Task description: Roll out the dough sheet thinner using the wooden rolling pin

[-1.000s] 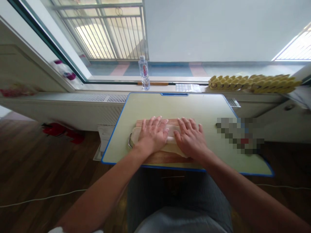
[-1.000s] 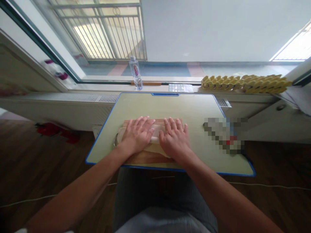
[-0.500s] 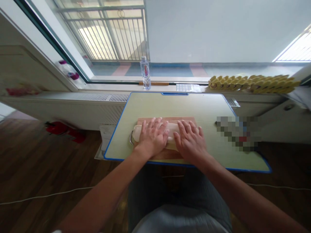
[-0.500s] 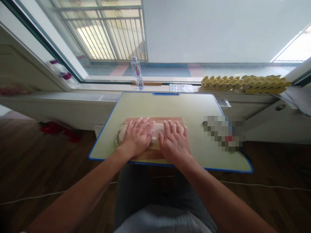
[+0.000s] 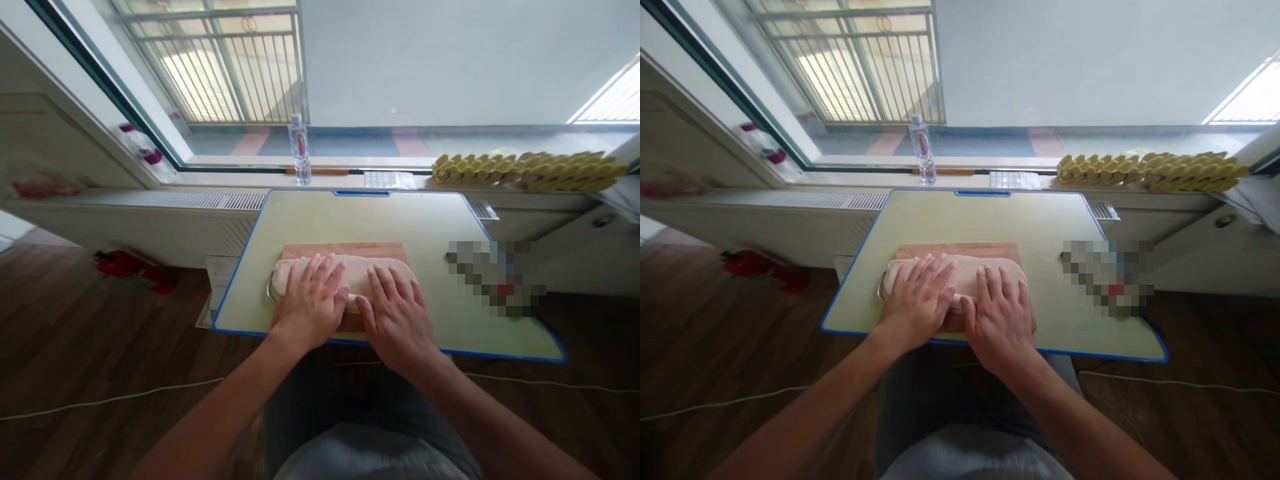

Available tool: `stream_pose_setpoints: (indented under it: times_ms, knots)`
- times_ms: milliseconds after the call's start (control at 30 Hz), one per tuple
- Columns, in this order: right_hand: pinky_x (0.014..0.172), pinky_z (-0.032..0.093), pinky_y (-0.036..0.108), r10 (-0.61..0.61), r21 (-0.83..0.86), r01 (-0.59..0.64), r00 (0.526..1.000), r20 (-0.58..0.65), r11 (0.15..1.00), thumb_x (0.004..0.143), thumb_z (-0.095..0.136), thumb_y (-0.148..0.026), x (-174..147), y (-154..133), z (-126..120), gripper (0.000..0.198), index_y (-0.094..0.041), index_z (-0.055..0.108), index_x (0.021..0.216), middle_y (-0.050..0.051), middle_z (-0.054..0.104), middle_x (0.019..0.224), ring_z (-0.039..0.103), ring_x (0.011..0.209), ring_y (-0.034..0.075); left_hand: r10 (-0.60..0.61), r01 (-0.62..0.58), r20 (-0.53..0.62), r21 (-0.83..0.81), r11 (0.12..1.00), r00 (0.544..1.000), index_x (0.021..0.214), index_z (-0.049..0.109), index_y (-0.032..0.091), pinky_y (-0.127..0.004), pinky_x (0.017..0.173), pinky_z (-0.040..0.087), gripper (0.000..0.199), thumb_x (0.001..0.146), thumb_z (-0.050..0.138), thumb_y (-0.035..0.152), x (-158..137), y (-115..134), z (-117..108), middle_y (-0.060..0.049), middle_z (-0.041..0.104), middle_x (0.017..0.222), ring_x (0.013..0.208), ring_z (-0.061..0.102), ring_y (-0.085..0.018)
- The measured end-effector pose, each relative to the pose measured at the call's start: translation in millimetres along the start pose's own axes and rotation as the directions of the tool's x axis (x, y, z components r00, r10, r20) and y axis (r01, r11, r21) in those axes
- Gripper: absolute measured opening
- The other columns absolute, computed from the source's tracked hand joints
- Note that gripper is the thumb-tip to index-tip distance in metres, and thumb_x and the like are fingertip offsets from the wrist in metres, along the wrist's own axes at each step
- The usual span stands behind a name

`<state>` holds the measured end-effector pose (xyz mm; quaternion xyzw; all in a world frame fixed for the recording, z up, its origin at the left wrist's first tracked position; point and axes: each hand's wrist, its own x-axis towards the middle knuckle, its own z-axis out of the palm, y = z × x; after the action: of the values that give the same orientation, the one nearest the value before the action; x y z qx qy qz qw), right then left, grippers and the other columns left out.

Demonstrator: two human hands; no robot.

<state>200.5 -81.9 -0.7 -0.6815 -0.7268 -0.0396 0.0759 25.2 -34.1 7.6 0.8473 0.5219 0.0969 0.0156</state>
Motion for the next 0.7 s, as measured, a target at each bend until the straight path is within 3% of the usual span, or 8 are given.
stream_pose_setpoints:
  times_ms: [67, 300, 367, 567, 700]
  knots:
    - [0.127, 0.025, 0.055, -0.009, 0.007, 0.009, 1.000, -0.002, 1.000, 0.111, 0.027, -0.047, -4.0, -0.5, 0.6, 0.063, -0.016, 0.049, 0.161, 0.011, 0.044, 0.168, 0.035, 0.156, 0.034, 0.006, -0.006, -0.003, -0.004, 1.000, 1.000, 0.161, 0.049, 0.029, -0.060, 0.131, 0.024, 0.057, 0.109, 0.031, 0.047, -3.1, 0.2, 0.1, -0.004, 0.042, 0.171, 0.159, 0.036, -0.031]
    - [0.124, 0.028, 0.058, 0.054, 0.013, -0.055, 0.998, 0.040, 0.998, 0.111, 0.025, -0.049, 43.2, 13.0, 4.3, 0.067, -0.012, 0.044, 0.163, 0.012, 0.041, 0.170, 0.033, 0.157, 0.036, -0.048, 0.048, 0.007, 0.007, 0.999, 0.999, 0.159, 0.051, 0.025, -0.064, 0.128, 0.028, 0.058, 0.108, 0.036, 0.047, 43.2, -3.8, 8.4, -0.009, 0.043, 0.170, 0.157, 0.040, -0.034]
    - [0.125, 0.027, 0.057, 0.021, 0.011, -0.021, 1.000, 0.022, 1.000, 0.111, 0.025, -0.048, 30.0, 9.2, 2.9, 0.066, -0.011, 0.047, 0.162, 0.013, 0.043, 0.169, 0.033, 0.157, 0.037, -0.026, 0.026, 0.000, 0.004, 1.000, 1.000, 0.158, 0.053, 0.025, -0.062, 0.128, 0.029, 0.057, 0.108, 0.035, 0.046, 31.4, -1.8, 6.3, -0.008, 0.044, 0.169, 0.156, 0.040, -0.033]
    - [0.126, 0.026, 0.052, -0.065, 0.121, 0.071, 0.997, -0.049, 0.990, 0.109, 0.039, -0.044, -47.9, -11.4, -1.4, 0.061, -0.013, 0.046, 0.162, 0.013, 0.045, 0.168, 0.035, 0.158, 0.032, -0.003, 0.002, -0.040, -0.037, 0.999, 0.999, 0.162, 0.046, 0.025, -0.056, 0.130, 0.027, 0.058, 0.111, 0.032, 0.049, -39.7, 3.7, 2.0, -0.006, 0.045, 0.168, 0.158, 0.038, -0.028]
    - [0.125, 0.033, 0.050, -0.102, 0.310, 0.114, 0.993, -0.057, 0.944, 0.107, 0.047, -0.051, -48.3, 7.6, -3.6, 0.057, -0.021, 0.056, 0.154, 0.010, 0.053, 0.162, 0.041, 0.154, 0.030, 0.040, -0.045, -0.054, -0.088, 0.995, 0.998, 0.158, 0.050, 0.031, -0.057, 0.130, 0.025, 0.058, 0.106, 0.047, 0.056, -51.2, 0.3, 2.3, -0.006, 0.046, 0.168, 0.157, 0.040, -0.029]
